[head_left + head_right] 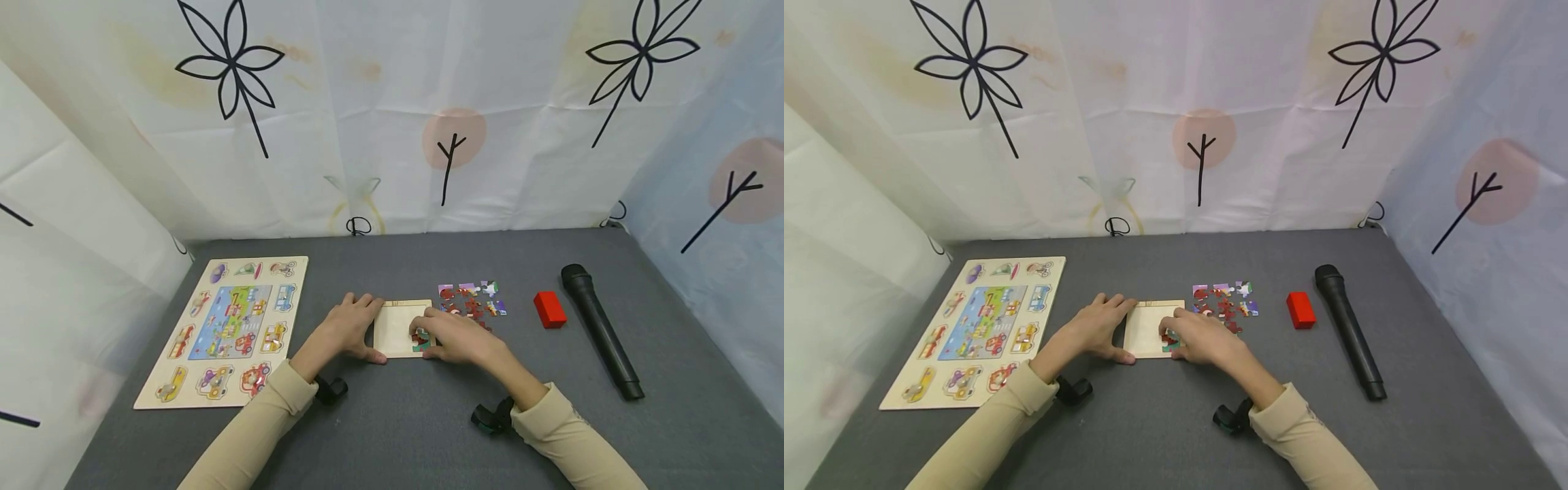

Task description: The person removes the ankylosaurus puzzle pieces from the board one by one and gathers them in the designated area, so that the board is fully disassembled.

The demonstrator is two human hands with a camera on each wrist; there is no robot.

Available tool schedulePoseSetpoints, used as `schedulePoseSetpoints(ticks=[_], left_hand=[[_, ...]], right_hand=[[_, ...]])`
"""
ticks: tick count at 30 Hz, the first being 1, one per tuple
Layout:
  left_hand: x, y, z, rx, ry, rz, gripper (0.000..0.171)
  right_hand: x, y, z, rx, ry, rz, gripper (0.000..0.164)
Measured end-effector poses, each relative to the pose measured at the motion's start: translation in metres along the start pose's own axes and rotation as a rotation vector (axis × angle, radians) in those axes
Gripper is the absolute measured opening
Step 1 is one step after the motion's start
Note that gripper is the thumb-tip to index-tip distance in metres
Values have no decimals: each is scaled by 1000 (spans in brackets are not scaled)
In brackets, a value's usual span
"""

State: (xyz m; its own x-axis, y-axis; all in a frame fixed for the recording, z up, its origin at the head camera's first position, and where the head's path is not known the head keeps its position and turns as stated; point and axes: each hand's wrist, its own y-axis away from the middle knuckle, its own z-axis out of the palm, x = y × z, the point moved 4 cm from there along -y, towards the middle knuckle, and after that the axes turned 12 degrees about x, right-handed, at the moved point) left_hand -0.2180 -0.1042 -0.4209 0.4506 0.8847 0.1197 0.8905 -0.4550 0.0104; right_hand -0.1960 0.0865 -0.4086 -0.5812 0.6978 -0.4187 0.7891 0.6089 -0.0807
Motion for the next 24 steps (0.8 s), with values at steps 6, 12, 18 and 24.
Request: schedulePoseSetpoints(ticks=[6,12,18,24], left_hand=[[0,0,0,0,-4,-2,107],[0,-1,0,-6,-8,-2,107],[0,-1,1,-12,-7,-5,107],[-1,-1,1,-11,-7,-5,107]], right_hand=[[-1,0,0,17,-14,-20,34],[-1,1,-1,15,-1,-25,39],[0,2,-1,8,-15,-18,34],[1,3,-3,7,-13,4,32]])
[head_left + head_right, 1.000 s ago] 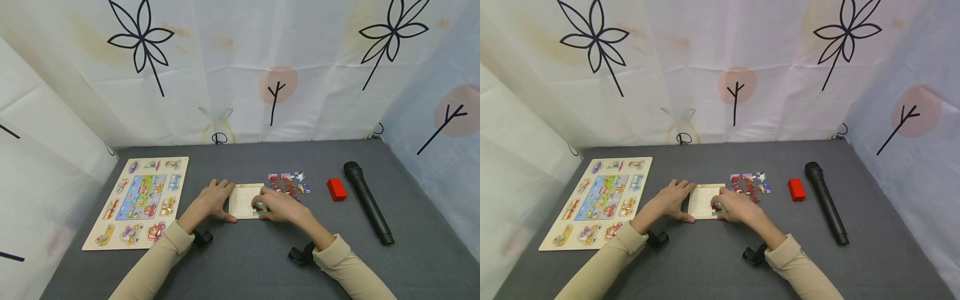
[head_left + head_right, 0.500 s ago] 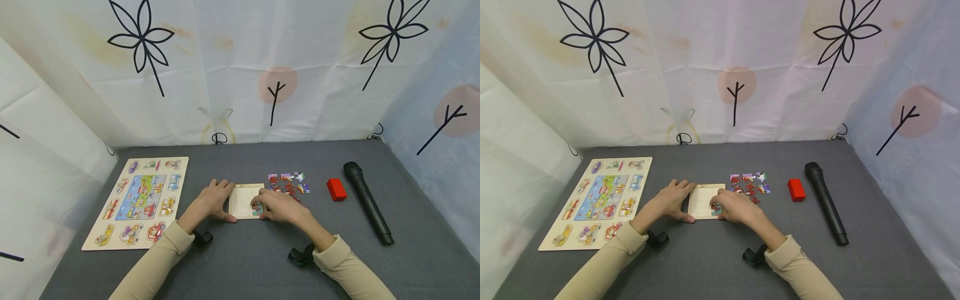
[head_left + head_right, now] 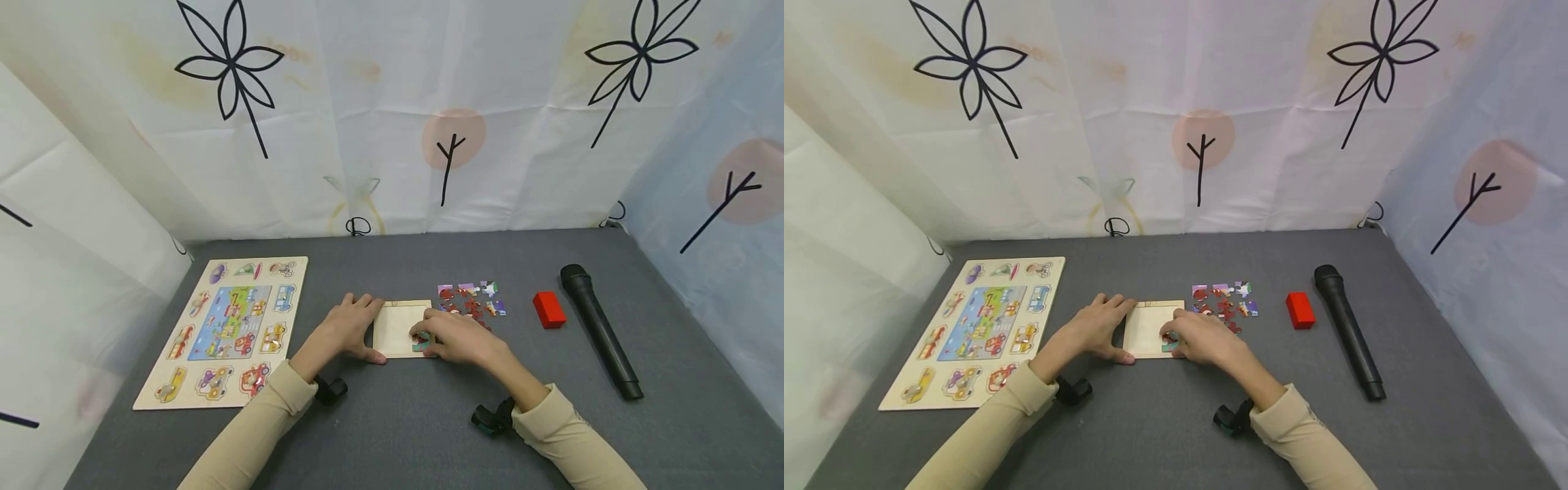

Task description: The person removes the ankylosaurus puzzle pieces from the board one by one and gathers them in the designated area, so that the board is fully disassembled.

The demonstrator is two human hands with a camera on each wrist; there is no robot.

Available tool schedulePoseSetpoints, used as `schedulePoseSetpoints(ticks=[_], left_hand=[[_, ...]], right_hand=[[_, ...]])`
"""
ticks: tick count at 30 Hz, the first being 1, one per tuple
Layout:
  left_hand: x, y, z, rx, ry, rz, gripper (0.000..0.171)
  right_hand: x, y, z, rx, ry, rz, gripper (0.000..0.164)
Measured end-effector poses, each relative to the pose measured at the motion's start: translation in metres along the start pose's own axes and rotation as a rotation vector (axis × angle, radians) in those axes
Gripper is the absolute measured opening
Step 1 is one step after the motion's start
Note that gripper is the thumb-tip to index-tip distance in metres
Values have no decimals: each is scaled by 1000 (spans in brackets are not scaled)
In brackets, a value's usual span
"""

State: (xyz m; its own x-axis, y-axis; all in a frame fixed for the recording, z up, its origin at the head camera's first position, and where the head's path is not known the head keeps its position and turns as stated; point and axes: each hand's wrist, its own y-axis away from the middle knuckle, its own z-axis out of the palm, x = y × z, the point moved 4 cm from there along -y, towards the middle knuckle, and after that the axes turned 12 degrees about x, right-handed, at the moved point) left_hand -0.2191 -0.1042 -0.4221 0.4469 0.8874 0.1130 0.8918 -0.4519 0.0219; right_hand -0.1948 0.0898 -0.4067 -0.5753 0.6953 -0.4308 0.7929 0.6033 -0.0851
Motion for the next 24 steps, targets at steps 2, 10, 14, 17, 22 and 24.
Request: schedulePoseSetpoints(ticks=[2,10,14,17,22,24], left_hand=[[0,0,0,0,0,0,107],[0,0,0,-7,2,-5,109],[1,1,0,-3,16,-3,108],[1,1,0,-5,17,2,108],[1,2,0,-6,18,-2,108],[1,2,-1,-4,21,-7,108]], right_hand=[[1,1,-1,-2,0,7,33],[12,8,-11,23,24,20,31],[22,15,-19,44,23,21,32],[33,22,-26,50,24,49,34],[52,34,-38,66,58,99,36],[58,38,-43,73,79,107,36]])
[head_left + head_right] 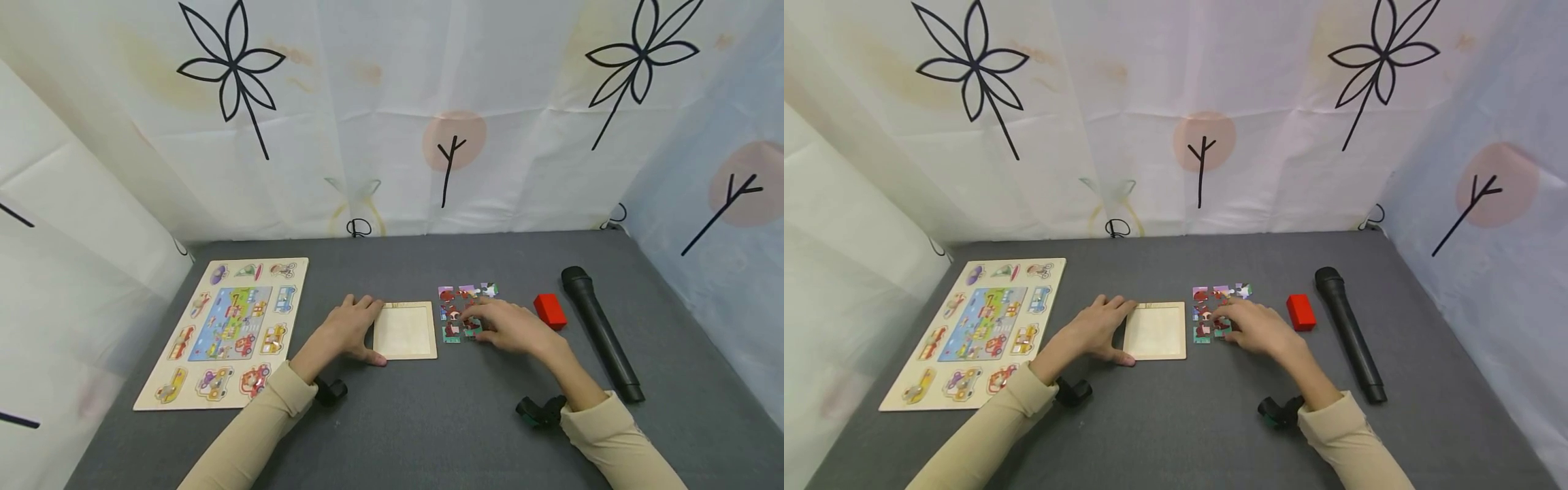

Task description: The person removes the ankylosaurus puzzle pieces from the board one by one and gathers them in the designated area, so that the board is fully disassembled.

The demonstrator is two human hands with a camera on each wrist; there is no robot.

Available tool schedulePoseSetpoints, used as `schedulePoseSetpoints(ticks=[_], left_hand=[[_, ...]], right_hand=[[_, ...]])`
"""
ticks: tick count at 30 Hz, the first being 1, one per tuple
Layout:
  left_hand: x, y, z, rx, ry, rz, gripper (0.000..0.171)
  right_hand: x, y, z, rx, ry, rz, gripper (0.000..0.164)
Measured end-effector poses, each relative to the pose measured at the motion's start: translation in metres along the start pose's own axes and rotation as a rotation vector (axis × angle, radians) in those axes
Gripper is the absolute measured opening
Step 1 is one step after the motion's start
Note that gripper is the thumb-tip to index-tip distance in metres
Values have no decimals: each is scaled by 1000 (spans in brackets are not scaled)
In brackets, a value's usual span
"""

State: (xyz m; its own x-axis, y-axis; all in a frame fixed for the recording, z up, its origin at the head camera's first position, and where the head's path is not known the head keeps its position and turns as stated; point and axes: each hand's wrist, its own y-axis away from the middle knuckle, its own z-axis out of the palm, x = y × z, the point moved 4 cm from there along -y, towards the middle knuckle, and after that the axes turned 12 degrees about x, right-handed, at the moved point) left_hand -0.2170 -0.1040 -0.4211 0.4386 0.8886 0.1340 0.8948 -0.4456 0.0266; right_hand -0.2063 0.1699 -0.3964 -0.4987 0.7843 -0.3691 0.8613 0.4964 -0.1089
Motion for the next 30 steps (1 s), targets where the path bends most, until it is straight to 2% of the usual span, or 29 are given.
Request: schedulePoseSetpoints(ticks=[12,18,30], left_hand=[[0,0,0,0,-5,3,109],[1,1,-2,2,2,6,109],[0,1,-1,-2,1,3,108]], right_hand=[[26,12,-9,-33,62,89,35],[30,15,-8,-59,88,142,36],[32,15,-6,-54,81,161,37]])
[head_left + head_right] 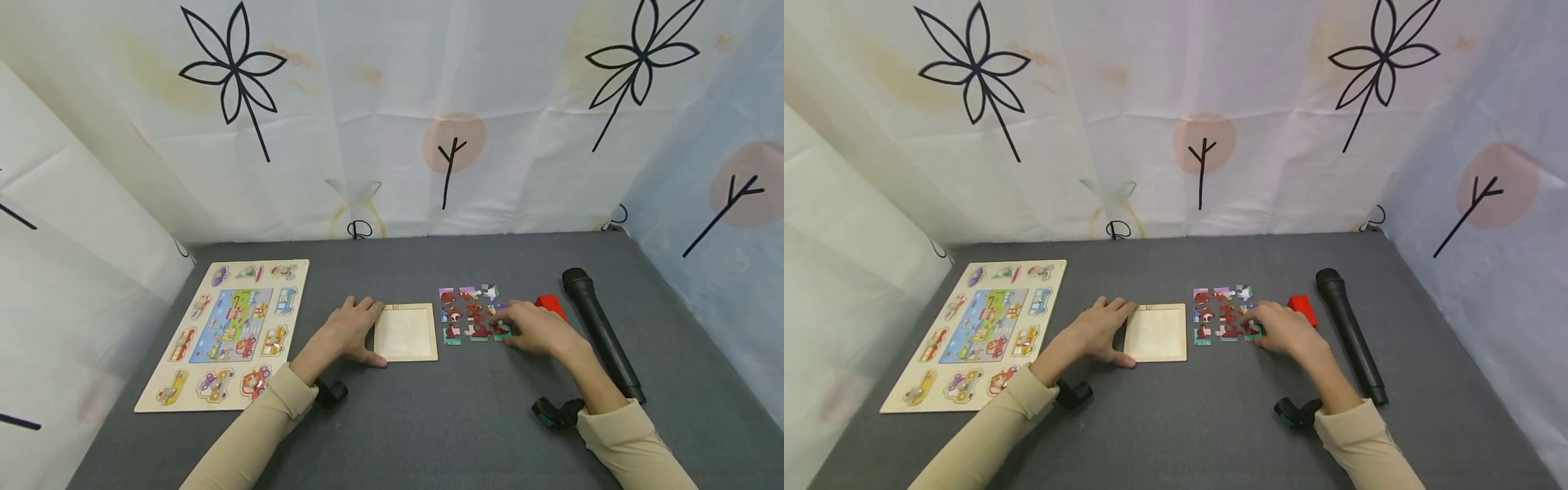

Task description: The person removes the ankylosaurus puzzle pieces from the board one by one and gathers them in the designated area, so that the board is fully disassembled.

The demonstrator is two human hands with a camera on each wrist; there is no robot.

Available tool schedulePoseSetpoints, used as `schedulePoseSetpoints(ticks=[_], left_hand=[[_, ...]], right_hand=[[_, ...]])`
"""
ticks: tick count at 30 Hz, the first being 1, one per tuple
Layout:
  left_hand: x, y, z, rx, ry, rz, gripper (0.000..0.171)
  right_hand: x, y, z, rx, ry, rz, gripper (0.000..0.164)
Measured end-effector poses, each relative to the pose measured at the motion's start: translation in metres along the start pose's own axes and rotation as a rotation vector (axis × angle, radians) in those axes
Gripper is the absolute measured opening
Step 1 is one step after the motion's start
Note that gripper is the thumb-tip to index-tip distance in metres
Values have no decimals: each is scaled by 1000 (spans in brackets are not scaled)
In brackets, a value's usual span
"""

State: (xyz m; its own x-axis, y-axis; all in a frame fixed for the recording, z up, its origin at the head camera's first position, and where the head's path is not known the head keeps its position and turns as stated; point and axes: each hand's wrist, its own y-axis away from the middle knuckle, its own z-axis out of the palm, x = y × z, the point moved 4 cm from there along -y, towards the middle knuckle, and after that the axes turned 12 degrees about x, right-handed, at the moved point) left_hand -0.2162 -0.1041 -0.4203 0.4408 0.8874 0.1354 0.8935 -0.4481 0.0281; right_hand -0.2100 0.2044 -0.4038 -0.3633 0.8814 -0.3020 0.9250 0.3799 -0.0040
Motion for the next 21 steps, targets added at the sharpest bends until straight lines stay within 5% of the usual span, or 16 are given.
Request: schedulePoseSetpoints(ticks=[21], left_hand=[[-1,-1,3,-3,-1,-7,108]], right_hand=[[0,2,3,11,7,-8,36]])
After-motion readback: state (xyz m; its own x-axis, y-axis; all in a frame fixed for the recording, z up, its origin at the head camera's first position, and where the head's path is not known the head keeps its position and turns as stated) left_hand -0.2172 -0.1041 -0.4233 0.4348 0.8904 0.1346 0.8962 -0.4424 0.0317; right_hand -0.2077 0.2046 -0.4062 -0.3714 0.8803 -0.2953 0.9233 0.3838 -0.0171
